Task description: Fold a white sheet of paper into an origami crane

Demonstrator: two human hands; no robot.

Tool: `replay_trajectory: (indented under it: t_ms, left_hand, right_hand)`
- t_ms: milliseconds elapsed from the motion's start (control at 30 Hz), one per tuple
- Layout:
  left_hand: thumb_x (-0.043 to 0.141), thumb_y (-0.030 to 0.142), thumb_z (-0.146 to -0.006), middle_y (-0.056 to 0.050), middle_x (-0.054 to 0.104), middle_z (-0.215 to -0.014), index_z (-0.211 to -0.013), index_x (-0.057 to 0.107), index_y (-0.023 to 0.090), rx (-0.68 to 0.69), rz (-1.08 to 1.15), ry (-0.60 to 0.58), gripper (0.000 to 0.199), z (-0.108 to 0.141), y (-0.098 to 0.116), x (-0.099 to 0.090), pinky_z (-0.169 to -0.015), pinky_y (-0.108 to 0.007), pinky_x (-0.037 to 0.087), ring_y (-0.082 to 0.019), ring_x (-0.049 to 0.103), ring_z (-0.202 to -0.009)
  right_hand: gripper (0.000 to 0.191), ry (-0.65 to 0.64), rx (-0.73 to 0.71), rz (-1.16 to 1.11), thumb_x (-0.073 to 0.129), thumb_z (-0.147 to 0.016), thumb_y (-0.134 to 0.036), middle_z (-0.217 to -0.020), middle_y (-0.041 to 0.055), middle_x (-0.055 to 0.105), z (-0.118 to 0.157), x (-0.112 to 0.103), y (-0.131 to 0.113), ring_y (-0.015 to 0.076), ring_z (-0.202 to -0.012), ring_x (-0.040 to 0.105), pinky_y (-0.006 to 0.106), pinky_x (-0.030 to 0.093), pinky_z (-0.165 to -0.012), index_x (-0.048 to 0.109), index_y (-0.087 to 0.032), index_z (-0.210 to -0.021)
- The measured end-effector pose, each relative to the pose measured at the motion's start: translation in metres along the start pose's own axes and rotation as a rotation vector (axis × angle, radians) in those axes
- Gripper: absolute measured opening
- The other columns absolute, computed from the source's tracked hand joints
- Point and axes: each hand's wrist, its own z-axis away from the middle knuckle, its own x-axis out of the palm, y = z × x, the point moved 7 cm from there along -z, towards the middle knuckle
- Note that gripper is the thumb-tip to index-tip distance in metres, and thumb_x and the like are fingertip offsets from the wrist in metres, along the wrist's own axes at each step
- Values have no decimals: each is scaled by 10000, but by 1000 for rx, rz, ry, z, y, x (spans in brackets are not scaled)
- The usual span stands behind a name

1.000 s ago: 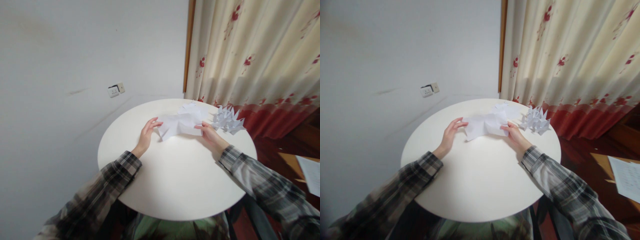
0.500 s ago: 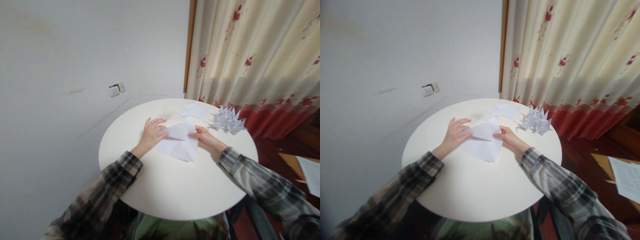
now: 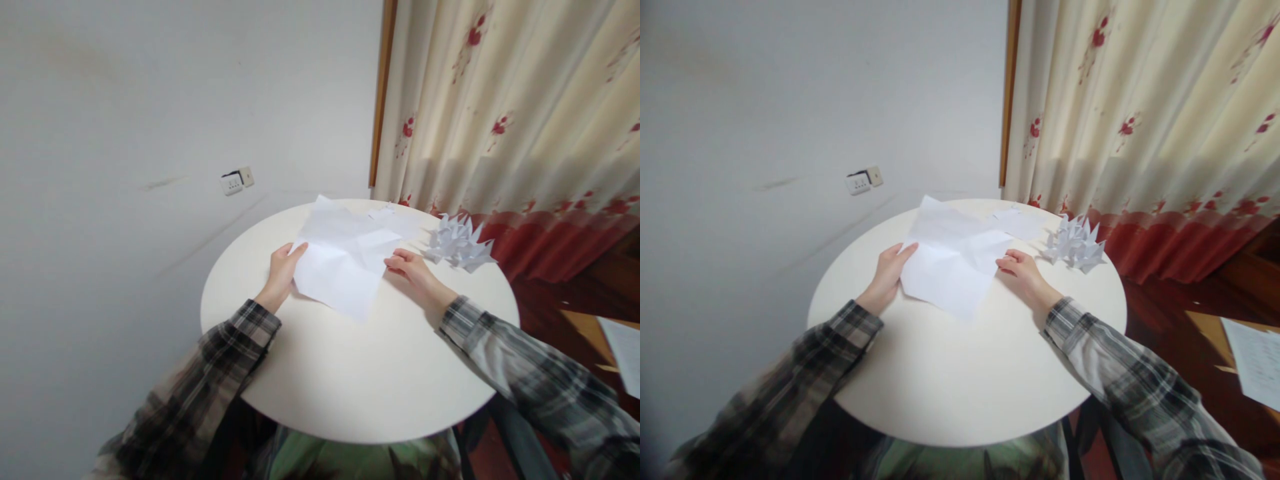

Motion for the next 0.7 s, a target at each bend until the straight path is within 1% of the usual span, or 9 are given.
replay_trajectory:
  t_ms: [67,167,267,333,367,433,500,600,700]
  left_hand:
    - [658,372,-668,-79,670,-791,-861,608,109,-125,61,-145,331,1,-13,10,-569,-256,468,-177,610,-639]
    - [672,266,-647,-87,671,-903,-990,584,112,-154,62,-290,386,5,-19,22,-626,-256,491,-171,633,-696]
    - [658,194,-659,-81,664,-957,-1255,433,157,-149,42,-285,638,6,-21,24,-626,-244,495,-158,642,-707]
    - [636,188,-687,-67,669,-940,-1378,265,207,-156,36,-277,785,6,-22,23,-604,-248,496,-154,643,-669]
    - [625,191,-699,-62,670,-945,-1398,228,225,-146,31,-278,804,5,-22,23,-611,-253,498,-154,646,-670]
    - [609,196,-710,-67,658,-1019,-1364,333,220,-94,4,-262,710,3,-19,21,-676,-263,502,-168,650,-762]
    - [604,204,-710,-77,622,-1129,-1223,528,179,-27,-36,-214,519,1,-15,17,-779,-268,485,-188,623,-919]
    - [619,229,-700,-81,600,-1176,-1070,636,155,12,-68,-164,378,0,-14,13,-844,-286,461,-206,585,-1009]
    - [651,237,-671,-86,651,-1063,-1050,648,147,-6,-72,-170,390,0,-16,13,-803,-303,474,-201,613,-917]
  right_hand:
    - [250,67,-38,-49,721,-571,-249,-680,-39,600,-4,-8,-2,80,-611,550,214,472,-654,577,-196,-768]
    - [309,199,-42,-70,692,-588,-223,-637,-57,566,-5,-19,-2,83,-577,530,222,475,-621,563,-215,-869]
    - [388,242,29,-47,690,-628,-247,-668,-42,573,-3,-21,4,109,-604,570,255,497,-609,529,-234,-982]
    - [530,201,94,-33,706,-634,-247,-735,-19,597,0,-15,8,132,-639,602,273,510,-595,480,-246,-1113]
    - [623,164,116,-25,718,-627,-236,-756,-13,603,1,-12,9,140,-650,613,276,516,-589,441,-252,-1184]
    - [785,83,121,-22,737,-602,-205,-759,-20,605,4,-4,7,142,-657,621,270,523,-584,363,-270,-1290]
    - [831,15,99,-23,749,-575,-182,-732,-39,600,5,2,5,131,-640,619,255,523,-580,371,-284,-1309]
    - [647,-76,87,3,766,-528,-167,-742,-28,628,5,10,6,122,-644,619,245,517,-601,567,-232,-1141]
    - [501,-119,73,-8,783,-482,-166,-808,14,671,2,12,10,138,-694,627,265,513,-649,653,-175,-966]
